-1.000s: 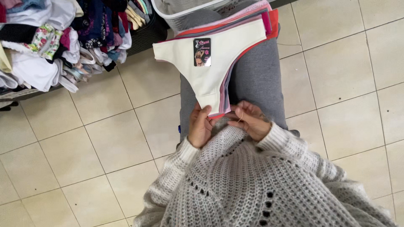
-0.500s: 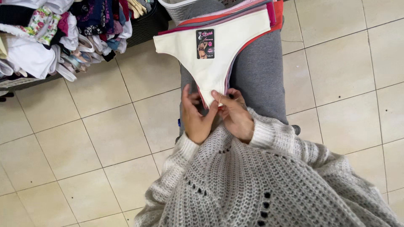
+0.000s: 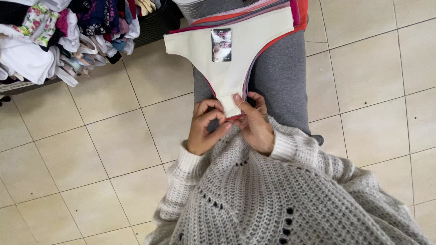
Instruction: The person sorts through a stack of underwear, picking up individual items, displaying them, and stacking them on their lap before securing a stack with a rubber band and wiping out a plastic bin.
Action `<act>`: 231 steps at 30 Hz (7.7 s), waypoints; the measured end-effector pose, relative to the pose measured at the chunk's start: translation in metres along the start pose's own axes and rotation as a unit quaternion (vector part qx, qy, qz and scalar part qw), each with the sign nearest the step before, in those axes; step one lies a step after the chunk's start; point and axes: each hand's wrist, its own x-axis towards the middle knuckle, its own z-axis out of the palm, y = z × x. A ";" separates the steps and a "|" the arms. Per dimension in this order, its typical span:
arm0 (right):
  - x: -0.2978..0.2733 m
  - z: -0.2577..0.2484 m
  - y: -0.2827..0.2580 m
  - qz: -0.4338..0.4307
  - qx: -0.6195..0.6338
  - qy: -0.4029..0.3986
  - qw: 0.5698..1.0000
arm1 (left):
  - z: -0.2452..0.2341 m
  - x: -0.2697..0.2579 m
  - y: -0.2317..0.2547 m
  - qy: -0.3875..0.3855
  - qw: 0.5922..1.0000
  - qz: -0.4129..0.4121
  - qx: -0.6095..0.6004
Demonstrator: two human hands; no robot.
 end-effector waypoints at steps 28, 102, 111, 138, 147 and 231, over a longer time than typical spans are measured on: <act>0.036 -0.025 0.027 0.005 0.091 -0.053 0.994 | -0.033 0.086 -0.037 0.021 0.991 0.122 0.044; 0.075 -0.046 -0.055 -0.707 -0.505 -0.139 0.475 | -0.012 0.058 0.028 0.048 0.945 -0.216 0.239; 0.051 -0.041 -0.048 -0.569 -0.447 -0.170 0.669 | -0.006 0.052 0.056 -0.036 0.962 -0.179 0.204; 0.067 -0.066 0.015 -0.131 -0.167 -0.204 0.956 | -0.039 0.115 0.008 -0.180 0.821 0.357 0.407; 0.016 -0.032 -0.105 -0.182 -0.091 -0.237 0.950 | 0.028 0.040 -0.011 -0.062 0.735 -0.333 -0.587; 0.117 -0.021 -0.038 -0.725 -0.471 0.252 0.434 | 0.131 0.314 0.049 -0.482 0.743 0.078 0.458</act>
